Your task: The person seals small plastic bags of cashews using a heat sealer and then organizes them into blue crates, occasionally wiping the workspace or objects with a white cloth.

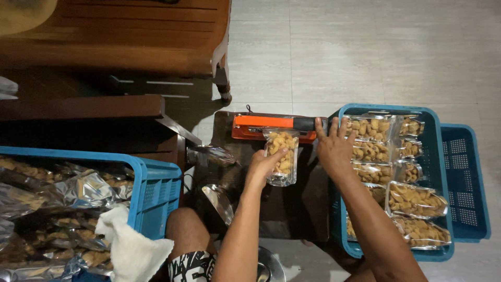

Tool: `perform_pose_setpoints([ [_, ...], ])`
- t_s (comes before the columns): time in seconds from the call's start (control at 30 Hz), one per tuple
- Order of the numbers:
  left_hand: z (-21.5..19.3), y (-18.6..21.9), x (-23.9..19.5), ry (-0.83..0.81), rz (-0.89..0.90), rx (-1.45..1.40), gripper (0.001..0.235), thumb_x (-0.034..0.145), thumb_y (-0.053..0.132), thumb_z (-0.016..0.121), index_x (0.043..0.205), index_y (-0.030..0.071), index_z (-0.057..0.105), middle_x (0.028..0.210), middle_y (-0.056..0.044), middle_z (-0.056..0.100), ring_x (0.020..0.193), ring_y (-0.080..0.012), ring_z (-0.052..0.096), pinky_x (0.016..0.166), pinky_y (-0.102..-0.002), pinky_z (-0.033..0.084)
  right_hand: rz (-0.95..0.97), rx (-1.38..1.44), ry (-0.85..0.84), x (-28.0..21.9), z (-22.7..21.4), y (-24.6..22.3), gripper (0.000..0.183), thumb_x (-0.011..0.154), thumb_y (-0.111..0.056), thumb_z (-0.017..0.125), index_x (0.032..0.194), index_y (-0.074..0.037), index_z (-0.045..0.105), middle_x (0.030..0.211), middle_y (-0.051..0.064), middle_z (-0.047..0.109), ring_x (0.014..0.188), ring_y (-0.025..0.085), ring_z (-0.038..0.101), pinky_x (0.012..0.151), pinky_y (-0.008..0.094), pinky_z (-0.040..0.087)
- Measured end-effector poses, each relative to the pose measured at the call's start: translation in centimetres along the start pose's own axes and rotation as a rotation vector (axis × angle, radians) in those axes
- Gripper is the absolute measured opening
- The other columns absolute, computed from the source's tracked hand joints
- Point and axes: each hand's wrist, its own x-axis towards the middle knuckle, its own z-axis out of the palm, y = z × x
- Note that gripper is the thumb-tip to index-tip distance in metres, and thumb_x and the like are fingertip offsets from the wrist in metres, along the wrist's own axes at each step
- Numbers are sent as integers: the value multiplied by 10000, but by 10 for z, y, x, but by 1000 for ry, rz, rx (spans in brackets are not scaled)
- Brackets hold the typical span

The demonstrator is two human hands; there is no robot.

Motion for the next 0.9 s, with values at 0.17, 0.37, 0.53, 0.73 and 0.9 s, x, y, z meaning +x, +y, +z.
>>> perform_pose_setpoints([
  [0.17, 1, 3, -2, 26, -29, 93, 557, 761, 342, 870, 1080, -73, 682, 934, -169, 771, 753, -206, 766, 642, -346, 626, 25, 4, -54, -2, -12, -1, 681, 970, -220, 488, 1630, -282, 336, 1614, 296, 309, 1512, 518, 217, 1123, 708, 244],
  [0.37, -4, 1, -19, -43, 31, 66, 489, 788, 365, 830, 1023, -53, 734, 888, -140, 775, 705, -183, 742, 630, -325, 595, 61, 106, -9, -13, -41, 2, 743, 936, -191, 531, 1628, -354, 317, 1636, 309, 262, 1507, 568, 167, 1132, 708, 250],
  [0.53, 1, -2, -58, 52, 75, 132, 473, 814, 400, 823, 970, -28, 697, 855, -119, 764, 693, -177, 735, 623, -339, 588, 129, 607, -232, -37, -39, 3, 975, 910, -262, 590, 1720, 21, 127, 1469, 346, 472, 1291, 526, 533, 1091, 525, 453],
  [0.73, 25, -22, -70, 123, 46, 315, 585, 927, 521, 668, 1004, -56, 724, 848, -200, 761, 713, -253, 732, 640, -388, 563, 59, 1468, -387, -76, -4, -27, 697, 956, -435, 623, 1473, 15, 496, 1346, 170, 675, 1206, 241, 634, 1009, 362, 485],
  [0.9, 37, -25, -99, 254, 131, 594, 452, 1027, 447, 486, 1267, 79, 588, 1050, -235, 717, 1008, -435, 687, 857, -507, 519, 290, 1243, -569, -81, -57, -31, 661, 954, -474, 592, 1396, 18, 600, 1175, 195, 762, 1025, 313, 727, 896, 400, 565],
])
